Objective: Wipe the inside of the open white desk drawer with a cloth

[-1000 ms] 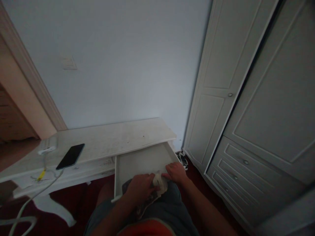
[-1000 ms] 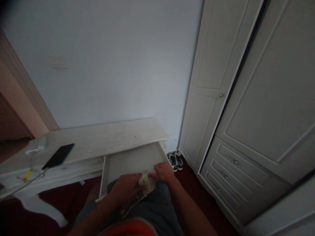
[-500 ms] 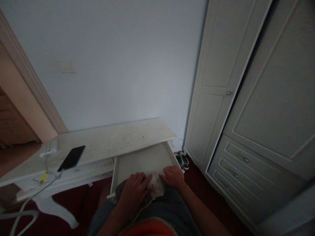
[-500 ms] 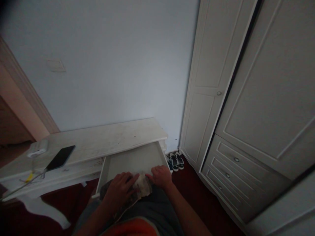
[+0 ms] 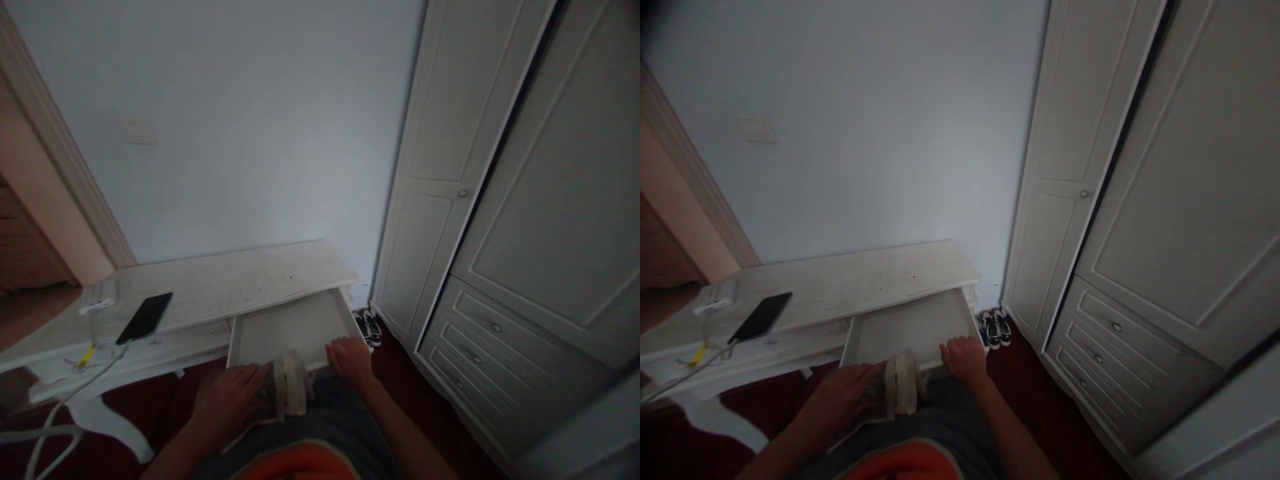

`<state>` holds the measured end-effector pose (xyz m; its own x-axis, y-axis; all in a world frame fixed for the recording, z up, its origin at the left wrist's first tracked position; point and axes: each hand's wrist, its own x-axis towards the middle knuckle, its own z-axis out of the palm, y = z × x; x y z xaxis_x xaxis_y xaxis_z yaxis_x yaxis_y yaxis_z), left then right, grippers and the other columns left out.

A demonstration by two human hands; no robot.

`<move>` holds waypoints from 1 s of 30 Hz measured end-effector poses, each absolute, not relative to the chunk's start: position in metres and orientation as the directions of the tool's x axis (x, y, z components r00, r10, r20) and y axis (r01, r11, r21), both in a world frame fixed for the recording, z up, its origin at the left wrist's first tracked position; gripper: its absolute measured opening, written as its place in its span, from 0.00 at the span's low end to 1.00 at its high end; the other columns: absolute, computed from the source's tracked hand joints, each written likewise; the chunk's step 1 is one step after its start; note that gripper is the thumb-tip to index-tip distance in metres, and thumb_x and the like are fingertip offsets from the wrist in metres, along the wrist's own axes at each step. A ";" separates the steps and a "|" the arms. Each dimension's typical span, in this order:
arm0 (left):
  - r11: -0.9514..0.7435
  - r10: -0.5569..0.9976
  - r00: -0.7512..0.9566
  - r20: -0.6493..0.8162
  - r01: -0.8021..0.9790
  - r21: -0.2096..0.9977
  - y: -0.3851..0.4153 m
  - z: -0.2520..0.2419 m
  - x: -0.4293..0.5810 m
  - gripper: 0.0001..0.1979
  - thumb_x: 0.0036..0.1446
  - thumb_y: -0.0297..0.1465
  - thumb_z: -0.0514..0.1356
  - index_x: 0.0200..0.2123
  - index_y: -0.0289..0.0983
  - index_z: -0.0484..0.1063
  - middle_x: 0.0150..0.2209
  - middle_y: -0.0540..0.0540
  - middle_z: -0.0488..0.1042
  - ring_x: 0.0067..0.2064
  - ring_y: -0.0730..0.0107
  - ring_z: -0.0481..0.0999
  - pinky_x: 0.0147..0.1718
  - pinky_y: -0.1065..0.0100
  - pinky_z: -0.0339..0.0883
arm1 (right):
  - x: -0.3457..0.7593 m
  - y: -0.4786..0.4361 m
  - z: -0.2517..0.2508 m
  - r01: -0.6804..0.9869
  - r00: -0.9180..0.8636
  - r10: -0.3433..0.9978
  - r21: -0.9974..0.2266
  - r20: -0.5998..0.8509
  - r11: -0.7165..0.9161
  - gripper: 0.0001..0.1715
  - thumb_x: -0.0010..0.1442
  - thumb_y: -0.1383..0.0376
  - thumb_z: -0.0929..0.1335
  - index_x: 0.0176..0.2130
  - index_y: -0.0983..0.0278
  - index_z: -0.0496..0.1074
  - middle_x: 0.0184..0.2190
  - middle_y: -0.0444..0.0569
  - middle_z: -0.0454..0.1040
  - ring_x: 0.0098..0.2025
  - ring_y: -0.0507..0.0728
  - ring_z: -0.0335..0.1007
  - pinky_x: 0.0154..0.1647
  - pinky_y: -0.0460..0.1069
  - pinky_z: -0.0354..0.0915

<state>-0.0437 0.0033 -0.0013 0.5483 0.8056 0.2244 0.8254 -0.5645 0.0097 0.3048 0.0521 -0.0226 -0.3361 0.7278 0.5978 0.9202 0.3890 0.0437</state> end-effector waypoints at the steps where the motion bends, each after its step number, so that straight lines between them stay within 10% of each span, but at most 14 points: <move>1: -0.595 0.788 0.569 0.237 0.802 0.052 0.003 0.001 -0.057 0.26 0.67 0.37 0.62 0.67 0.51 0.67 0.58 0.45 0.80 0.55 0.57 0.80 0.56 0.59 0.73 | 0.304 0.052 -0.023 0.920 -0.334 0.715 0.048 0.614 0.388 0.23 0.73 0.61 0.63 0.27 0.61 0.73 0.25 0.47 0.77 0.28 0.54 0.69 0.35 0.53 0.48; 5: -0.599 0.793 0.552 0.256 0.784 0.162 -0.005 0.014 -0.068 0.22 0.69 0.38 0.58 0.65 0.54 0.69 0.59 0.49 0.79 0.57 0.59 0.79 0.57 0.61 0.72 | 0.300 0.049 -0.022 0.930 -0.299 0.696 0.038 0.653 0.365 0.23 0.72 0.61 0.63 0.26 0.61 0.72 0.23 0.47 0.76 0.27 0.53 0.67 0.34 0.53 0.47; 10: -0.402 0.914 0.402 0.053 0.916 -0.018 -0.007 0.033 0.028 0.21 0.63 0.35 0.64 0.57 0.35 0.75 0.53 0.33 0.81 0.53 0.45 0.80 0.54 0.49 0.71 | 0.296 0.048 -0.022 0.939 -0.270 0.691 0.027 0.671 0.342 0.22 0.71 0.65 0.61 0.26 0.61 0.71 0.23 0.46 0.75 0.27 0.53 0.67 0.35 0.53 0.47; 16: -0.559 0.829 0.557 0.043 0.828 0.040 0.014 0.041 0.109 0.16 0.73 0.37 0.52 0.46 0.36 0.78 0.43 0.37 0.82 0.49 0.51 0.82 0.49 0.53 0.71 | 0.299 0.051 -0.026 0.938 -0.280 0.660 0.052 0.697 0.343 0.22 0.70 0.66 0.61 0.25 0.61 0.71 0.23 0.45 0.75 0.26 0.53 0.65 0.34 0.53 0.47; 24: -0.493 0.868 0.471 0.156 0.856 0.157 0.000 0.025 0.022 0.39 0.60 0.46 0.67 0.71 0.42 0.61 0.63 0.37 0.75 0.61 0.49 0.75 0.61 0.51 0.65 | 0.301 0.051 -0.029 0.929 -0.279 0.660 0.023 0.698 0.368 0.21 0.70 0.66 0.61 0.26 0.61 0.71 0.23 0.45 0.75 0.27 0.54 0.65 0.35 0.53 0.47; 30: -0.406 0.905 0.372 0.208 0.901 0.151 -0.015 0.014 -0.042 0.21 0.63 0.46 0.65 0.56 0.46 0.76 0.54 0.43 0.82 0.56 0.53 0.79 0.60 0.53 0.66 | 0.299 0.051 -0.027 0.934 -0.268 0.661 0.020 0.701 0.357 0.20 0.70 0.66 0.62 0.26 0.61 0.72 0.23 0.46 0.75 0.27 0.54 0.65 0.35 0.53 0.47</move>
<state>-0.0423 -0.0149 0.0144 0.3723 0.9045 0.2078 0.9014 -0.4058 0.1512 0.2994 0.0505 -0.0272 -0.2678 0.6614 0.7005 0.9339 0.3569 0.0201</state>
